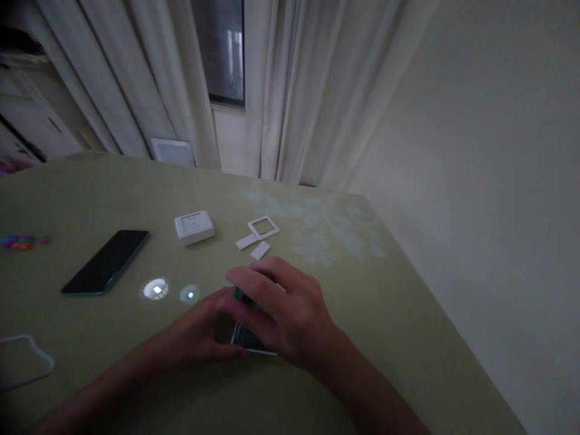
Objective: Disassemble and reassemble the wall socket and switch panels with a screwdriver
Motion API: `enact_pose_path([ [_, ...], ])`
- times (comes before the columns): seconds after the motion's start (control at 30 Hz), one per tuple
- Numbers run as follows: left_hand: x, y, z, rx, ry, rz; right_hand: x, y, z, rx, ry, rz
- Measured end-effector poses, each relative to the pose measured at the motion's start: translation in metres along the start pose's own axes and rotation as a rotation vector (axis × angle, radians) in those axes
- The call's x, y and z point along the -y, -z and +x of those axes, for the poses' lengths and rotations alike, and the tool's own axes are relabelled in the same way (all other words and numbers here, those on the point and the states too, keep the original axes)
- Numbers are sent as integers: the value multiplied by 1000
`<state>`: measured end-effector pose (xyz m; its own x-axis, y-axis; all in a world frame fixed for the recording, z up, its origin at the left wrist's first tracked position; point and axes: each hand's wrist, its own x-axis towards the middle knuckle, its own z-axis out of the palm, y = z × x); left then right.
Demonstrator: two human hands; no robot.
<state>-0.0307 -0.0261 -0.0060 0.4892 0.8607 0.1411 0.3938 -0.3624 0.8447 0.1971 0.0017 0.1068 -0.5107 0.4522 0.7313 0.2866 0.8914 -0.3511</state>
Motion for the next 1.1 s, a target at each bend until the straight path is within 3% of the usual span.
enact_pose_path([
  [0.4, -4, -1, 1, 28, 82, -229, 3, 7, 4, 47, -46, 80],
  [0.7, -3, 3, 0, 40, 17, -75, 1, 7, 2, 58, -59, 93],
  [1.1, -5, 1, 1, 18, -2, -40, 2, 8, 2, 70, -55, 102],
])
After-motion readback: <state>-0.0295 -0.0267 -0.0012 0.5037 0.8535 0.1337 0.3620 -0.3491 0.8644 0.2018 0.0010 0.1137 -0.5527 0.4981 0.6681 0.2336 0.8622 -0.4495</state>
